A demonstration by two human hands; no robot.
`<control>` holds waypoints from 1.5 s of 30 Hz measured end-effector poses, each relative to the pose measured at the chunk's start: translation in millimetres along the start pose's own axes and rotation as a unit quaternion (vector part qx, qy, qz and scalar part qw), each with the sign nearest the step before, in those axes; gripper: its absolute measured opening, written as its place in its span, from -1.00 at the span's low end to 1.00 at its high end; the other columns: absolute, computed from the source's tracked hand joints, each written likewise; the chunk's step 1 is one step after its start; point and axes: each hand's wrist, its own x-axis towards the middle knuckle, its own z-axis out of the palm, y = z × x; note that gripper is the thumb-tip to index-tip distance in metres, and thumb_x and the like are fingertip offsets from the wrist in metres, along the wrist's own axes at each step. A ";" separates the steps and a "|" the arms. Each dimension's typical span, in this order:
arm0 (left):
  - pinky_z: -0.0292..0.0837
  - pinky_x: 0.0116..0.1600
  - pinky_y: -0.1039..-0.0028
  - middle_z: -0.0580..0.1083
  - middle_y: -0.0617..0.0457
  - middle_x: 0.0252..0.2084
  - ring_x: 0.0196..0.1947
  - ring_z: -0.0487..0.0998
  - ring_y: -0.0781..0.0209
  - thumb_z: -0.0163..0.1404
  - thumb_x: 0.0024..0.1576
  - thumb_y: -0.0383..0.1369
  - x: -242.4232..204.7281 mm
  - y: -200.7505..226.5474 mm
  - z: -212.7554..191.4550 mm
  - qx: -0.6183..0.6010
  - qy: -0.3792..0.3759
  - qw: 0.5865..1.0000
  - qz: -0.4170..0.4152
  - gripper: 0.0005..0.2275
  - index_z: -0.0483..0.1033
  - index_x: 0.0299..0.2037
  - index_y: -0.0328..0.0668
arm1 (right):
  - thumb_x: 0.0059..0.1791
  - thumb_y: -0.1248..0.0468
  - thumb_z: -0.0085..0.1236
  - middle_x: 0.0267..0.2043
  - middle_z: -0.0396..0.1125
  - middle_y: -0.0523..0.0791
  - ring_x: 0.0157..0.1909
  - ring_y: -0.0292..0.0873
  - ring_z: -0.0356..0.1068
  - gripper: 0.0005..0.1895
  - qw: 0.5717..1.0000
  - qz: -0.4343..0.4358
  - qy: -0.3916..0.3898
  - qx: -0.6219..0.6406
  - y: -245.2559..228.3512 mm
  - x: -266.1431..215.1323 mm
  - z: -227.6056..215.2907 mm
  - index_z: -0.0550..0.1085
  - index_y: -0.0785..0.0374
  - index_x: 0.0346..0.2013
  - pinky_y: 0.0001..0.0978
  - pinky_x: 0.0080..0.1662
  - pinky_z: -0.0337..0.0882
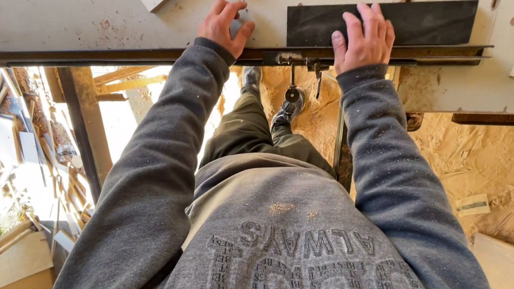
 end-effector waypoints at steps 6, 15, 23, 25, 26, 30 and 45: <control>0.53 -0.07 0.22 0.47 -0.12 -0.13 -0.22 0.57 -0.05 0.20 0.17 -0.23 -2.8 1.1 0.8 0.002 -0.025 1.000 -0.013 -0.63 0.50 0.12 -0.21 | 0.21 0.02 0.05 0.31 0.29 0.06 0.42 0.14 0.17 -0.63 1.000 0.013 -0.002 0.011 0.6 -4.0 5.6 0.49 0.21 0.16 0.18 0.39 0.09; 0.51 -0.12 0.19 0.48 -0.14 -0.17 -0.24 0.55 -0.11 0.22 0.10 -0.20 -2.8 -8.1 13.5 -0.032 -0.021 0.999 0.008 -0.60 0.53 0.11 -0.15 | 0.02 0.10 0.21 0.29 0.26 -0.01 0.40 0.10 0.15 -0.61 0.999 0.049 -0.001 -0.011 -11.2 2.4 -9.6 0.48 0.16 0.10 0.19 0.35 0.12; 0.51 -0.16 0.21 0.50 -0.11 -0.22 -0.29 0.56 -0.08 0.32 -0.04 -0.20 1.2 -14.6 21.8 -0.017 -0.004 1.000 0.007 -0.51 0.54 0.08 -0.17 | -0.09 0.16 0.25 0.33 0.22 0.02 0.44 0.10 0.12 -0.50 0.994 0.109 -0.005 0.026 -32.0 17.1 -31.0 0.45 0.18 0.13 0.09 0.38 0.09; 0.51 -0.18 0.23 0.51 -0.09 -0.22 -0.33 0.56 -0.03 0.34 -0.08 -0.21 6.2 -5.2 25.3 -0.022 -0.014 1.000 -0.008 -0.47 0.52 0.11 -0.18 | -0.10 0.16 0.26 0.33 0.22 0.02 0.43 0.10 0.11 -0.48 0.992 0.123 -0.009 0.016 -36.1 21.4 -34.4 0.45 0.18 0.14 0.10 0.38 0.08; 0.51 -0.20 0.24 0.51 -0.07 -0.22 -0.37 0.56 0.01 0.36 -0.12 -0.22 8.5 -1.2 25.5 -0.023 -0.021 0.999 -0.032 -0.42 0.51 0.14 -0.18 | -0.11 0.15 0.27 0.33 0.22 0.02 0.43 0.11 0.10 -0.46 0.991 0.131 -0.018 0.012 -39.6 24.1 -35.9 0.45 0.19 0.15 0.11 0.37 0.06; 0.53 -0.26 0.31 0.48 -0.07 -0.19 -0.43 0.54 0.08 0.35 -0.12 -0.27 27.5 19.2 41.2 -0.098 -0.082 0.991 -0.038 -0.35 0.44 0.23 -0.19 | -0.14 0.12 0.29 0.27 0.26 -0.02 0.41 0.10 0.12 -0.44 0.987 0.159 -0.019 -0.013 -38.0 35.2 -33.3 0.46 0.16 0.14 0.11 0.37 0.03; 0.52 -0.24 0.33 0.45 -0.09 -0.07 -0.41 0.54 0.09 0.37 -0.12 -0.32 45.9 35.6 75.2 -0.096 -0.138 0.986 0.008 -0.38 0.47 0.19 -0.25 | -0.04 0.11 0.23 0.14 0.37 -0.05 0.35 0.04 0.25 -0.60 0.987 0.150 -0.017 -0.056 0.2 37.8 -43.6 0.53 0.18 0.05 0.03 0.38 0.14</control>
